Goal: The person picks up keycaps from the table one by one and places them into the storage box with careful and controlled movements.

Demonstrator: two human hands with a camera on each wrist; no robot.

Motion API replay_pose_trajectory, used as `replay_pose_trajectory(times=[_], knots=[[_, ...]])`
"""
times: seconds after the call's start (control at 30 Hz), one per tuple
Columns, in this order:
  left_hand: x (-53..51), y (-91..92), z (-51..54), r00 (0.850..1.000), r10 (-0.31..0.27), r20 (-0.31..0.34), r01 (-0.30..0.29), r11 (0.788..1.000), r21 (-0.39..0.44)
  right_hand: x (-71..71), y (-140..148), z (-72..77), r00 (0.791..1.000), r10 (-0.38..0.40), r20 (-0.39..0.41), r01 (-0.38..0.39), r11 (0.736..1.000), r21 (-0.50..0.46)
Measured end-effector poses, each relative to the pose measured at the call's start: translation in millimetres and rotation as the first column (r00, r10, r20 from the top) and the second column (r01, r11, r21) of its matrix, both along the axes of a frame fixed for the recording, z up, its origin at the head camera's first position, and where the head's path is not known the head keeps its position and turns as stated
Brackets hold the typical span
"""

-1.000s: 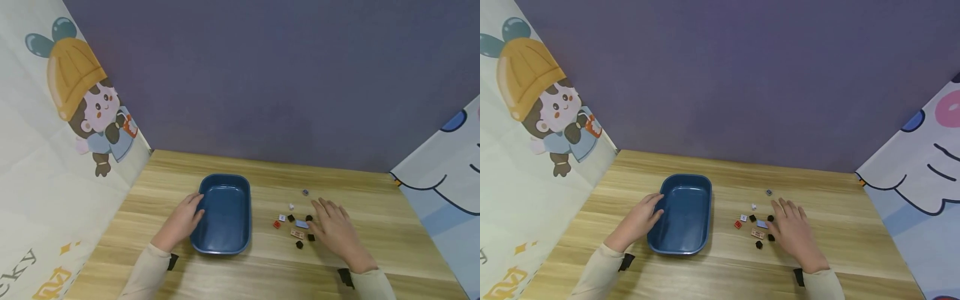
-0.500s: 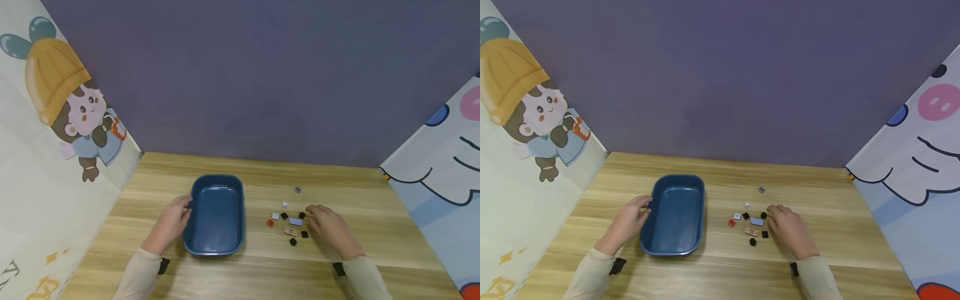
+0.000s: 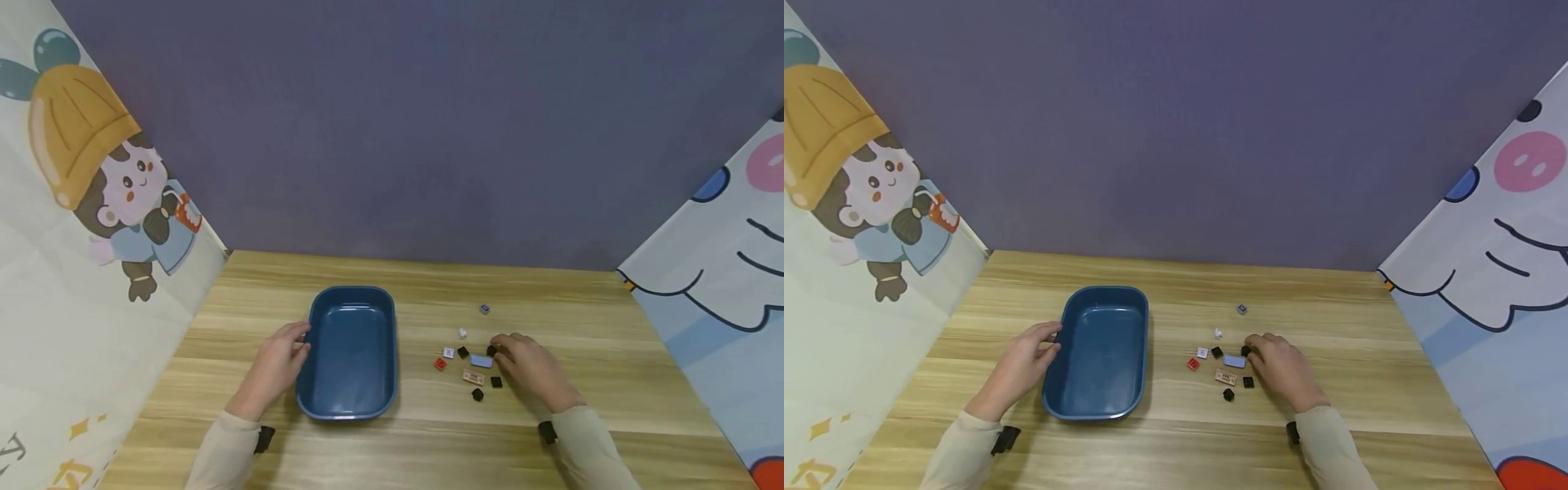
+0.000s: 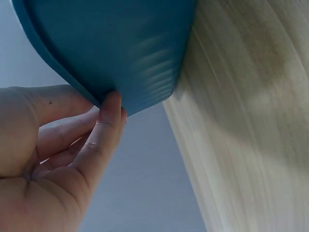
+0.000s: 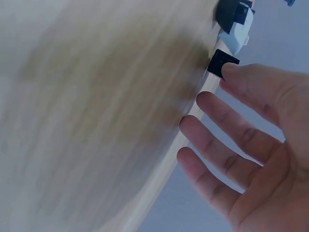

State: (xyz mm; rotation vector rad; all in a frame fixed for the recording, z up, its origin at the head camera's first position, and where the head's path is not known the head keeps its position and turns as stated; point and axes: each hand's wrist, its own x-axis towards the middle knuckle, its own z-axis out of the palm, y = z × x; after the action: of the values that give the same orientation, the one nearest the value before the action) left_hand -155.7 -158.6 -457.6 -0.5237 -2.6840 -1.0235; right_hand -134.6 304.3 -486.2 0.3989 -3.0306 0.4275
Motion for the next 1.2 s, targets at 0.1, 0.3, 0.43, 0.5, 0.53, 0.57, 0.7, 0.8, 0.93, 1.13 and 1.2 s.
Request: replay_pose_trajectory(times=[0.1, 0.3, 0.43, 0.5, 0.53, 0.57, 0.7, 0.8, 0.93, 1.13, 1.2], knots=[[0.6, -1.4, -0.1, 0.999, 0.014, 0.044, -0.015, 0.999, 0.028, -0.5, 0, 1.3, 1.0, 0.012, -0.006, -0.012, 1.0, 0.004], [-0.2, -2.9, -0.1, 0.995, 0.035, 0.09, -0.039, 0.998, 0.039, -0.5, 0, 4.3, 1.0, 0.005, -0.006, -0.005, 1.0, 0.008], [-1.3, -3.3, 0.0, 0.994, 0.037, 0.1, -0.041, 0.998, 0.039, 0.5, -3, 10.2, 1.0, 0.001, -0.028, -0.001, 1.0, 0.009], [-1.6, -3.8, 0.0, 0.994, 0.035, 0.105, -0.039, 0.998, 0.041, 0.8, -9, 16.5, 0.999, 0.013, -0.048, -0.012, 1.0, 0.013], [-1.8, -4.2, -0.3, 0.994, 0.033, 0.106, -0.037, 0.999, 0.04, 0.9, -12, 20.4, 0.998, 0.021, -0.057, -0.02, 1.0, 0.016], [-1.7, -4.5, -0.4, 0.994, 0.031, 0.107, -0.036, 0.999, 0.039, 0.8, -17, 24.4, 0.997, 0.032, -0.066, -0.031, 0.999, 0.019], [-1.3, -6.3, -1.2, 0.992, 0.026, 0.122, -0.03, 0.999, 0.032, 0.1, -38, 40.5, 0.991, 0.09, -0.102, -0.088, 0.996, 0.026], [-0.8, -7.0, -1.5, 0.991, 0.017, 0.134, -0.022, 0.999, 0.034, -1.3, -56, 50.7, 0.98, 0.14, -0.143, -0.136, 0.99, 0.034], [-0.5, -7.6, -2.1, 0.99, 0.007, 0.138, -0.013, 0.999, 0.045, -3.8, -81, 62.1, 0.961, 0.199, -0.193, -0.193, 0.98, 0.05], [-0.3, -8.6, -2.2, 0.986, 0.019, 0.165, -0.026, 0.999, 0.044, -9.4, -117, 69.3, 0.937, 0.271, -0.22, -0.265, 0.963, 0.056], [-0.4, -8.5, -2.2, 0.984, 0.02, 0.177, -0.028, 0.999, 0.046, -11.6, -128, 69.5, 0.924, 0.298, -0.238, -0.292, 0.955, 0.061]])
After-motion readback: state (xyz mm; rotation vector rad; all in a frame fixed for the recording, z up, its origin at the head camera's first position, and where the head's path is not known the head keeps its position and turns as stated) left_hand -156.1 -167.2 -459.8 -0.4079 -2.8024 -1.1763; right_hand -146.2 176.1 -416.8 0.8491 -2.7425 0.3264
